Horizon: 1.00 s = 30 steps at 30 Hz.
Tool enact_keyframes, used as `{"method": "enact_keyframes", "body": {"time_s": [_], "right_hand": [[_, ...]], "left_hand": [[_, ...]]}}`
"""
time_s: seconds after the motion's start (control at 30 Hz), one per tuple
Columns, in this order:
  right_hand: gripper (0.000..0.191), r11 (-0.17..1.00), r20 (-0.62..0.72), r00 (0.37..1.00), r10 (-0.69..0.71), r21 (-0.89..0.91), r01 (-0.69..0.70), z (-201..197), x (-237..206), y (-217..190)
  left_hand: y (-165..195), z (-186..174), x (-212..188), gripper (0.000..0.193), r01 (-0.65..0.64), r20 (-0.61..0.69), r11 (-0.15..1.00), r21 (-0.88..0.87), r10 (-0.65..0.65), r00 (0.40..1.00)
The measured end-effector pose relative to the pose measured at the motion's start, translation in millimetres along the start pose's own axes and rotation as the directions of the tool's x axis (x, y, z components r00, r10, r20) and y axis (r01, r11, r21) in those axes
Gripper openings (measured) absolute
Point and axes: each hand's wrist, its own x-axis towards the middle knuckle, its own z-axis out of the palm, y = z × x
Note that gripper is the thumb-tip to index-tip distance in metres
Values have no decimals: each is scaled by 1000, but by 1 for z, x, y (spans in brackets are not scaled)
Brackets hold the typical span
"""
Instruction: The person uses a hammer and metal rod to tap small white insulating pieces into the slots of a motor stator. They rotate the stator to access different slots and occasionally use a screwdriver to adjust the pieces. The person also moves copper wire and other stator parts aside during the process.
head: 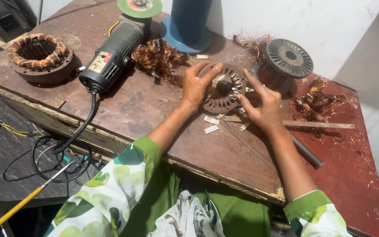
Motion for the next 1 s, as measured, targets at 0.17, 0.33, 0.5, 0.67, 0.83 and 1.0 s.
{"method": "enact_keyframes", "body": {"time_s": [0.17,0.33,0.5,0.67,0.83,1.0], "right_hand": [[65,998,16,1000,13,-67,-12,5,-6,4],[62,987,41,988,147,-68,-144,14,4,-4],[58,936,40,958,283,204,-286,16,16,-18],[62,464,340,803,489,678,-570,0,21,-16],[71,382,370,789,491,723,-576,-24,8,-4],[83,294,391,747,537,744,-600,-16,1,31]], "left_hand": [[-10,3,-1,86,-19,-2,1000,1,19,1000],[-13,0,3,93,21,-2,1000,-9,-21,1000],[-6,-8,11,89,-5,-32,999,47,6,999],[6,-2,1,81,184,-15,975,-122,-187,982],[8,20,-4,79,51,0,997,-57,-51,999],[-11,31,3,84,-25,32,997,80,22,999]]}}
